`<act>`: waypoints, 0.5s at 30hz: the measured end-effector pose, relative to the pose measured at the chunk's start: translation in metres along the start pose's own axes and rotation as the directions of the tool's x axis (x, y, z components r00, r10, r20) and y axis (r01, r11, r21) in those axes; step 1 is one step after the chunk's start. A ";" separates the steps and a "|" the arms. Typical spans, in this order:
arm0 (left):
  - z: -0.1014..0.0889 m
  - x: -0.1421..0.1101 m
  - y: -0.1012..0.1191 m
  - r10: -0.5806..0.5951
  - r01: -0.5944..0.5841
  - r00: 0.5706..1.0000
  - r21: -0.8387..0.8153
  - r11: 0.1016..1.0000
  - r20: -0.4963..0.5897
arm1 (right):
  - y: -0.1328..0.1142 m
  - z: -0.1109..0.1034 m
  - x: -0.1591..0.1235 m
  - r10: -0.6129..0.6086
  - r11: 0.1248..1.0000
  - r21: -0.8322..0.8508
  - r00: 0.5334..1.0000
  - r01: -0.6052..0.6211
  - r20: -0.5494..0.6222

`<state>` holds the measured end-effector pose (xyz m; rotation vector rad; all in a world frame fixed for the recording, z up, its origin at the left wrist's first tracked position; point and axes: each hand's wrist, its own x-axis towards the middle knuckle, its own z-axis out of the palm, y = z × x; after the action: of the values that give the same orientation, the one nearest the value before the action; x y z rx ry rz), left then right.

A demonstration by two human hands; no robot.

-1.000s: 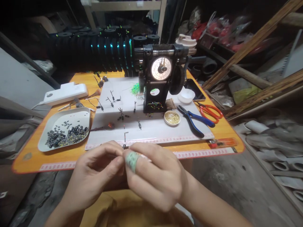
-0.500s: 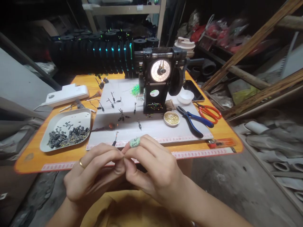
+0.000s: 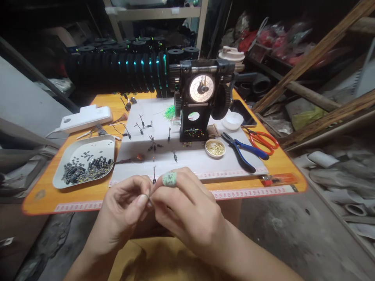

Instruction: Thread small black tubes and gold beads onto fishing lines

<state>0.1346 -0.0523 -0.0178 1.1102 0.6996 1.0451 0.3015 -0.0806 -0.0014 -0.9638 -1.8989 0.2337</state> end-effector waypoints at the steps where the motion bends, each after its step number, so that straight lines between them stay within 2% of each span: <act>1: 0.000 -0.001 -0.001 -0.011 0.011 1.000 -0.018 1.000 -0.004 | -0.002 0.000 -0.001 -0.002 1.000 -0.026 1.000 0.002 -0.001; 4: 0.004 -0.003 -0.003 0.002 -0.003 0.999 -0.036 0.999 -0.032 | -0.006 0.003 -0.005 0.019 0.999 -0.043 0.999 -0.021 -0.035; 6: 0.007 -0.004 -0.004 0.046 -0.047 0.996 -0.018 0.999 -0.080 | -0.007 0.006 -0.007 0.089 0.996 0.014 0.993 -0.088 -0.082; 10: 0.011 -0.008 -0.007 0.193 -0.164 0.964 0.159 0.974 -0.185 | -0.006 0.012 -0.010 0.243 0.967 0.114 0.962 -0.230 -0.121; 15: 0.003 -0.015 -0.012 0.369 -0.311 0.924 0.359 0.880 -0.103 | -0.003 0.012 -0.016 0.297 0.948 0.141 0.952 -0.285 -0.076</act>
<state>0.1355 -0.0684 -0.0286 1.4928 0.8601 1.3669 0.2941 -0.0911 -0.0167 -1.1455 -1.6287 0.4702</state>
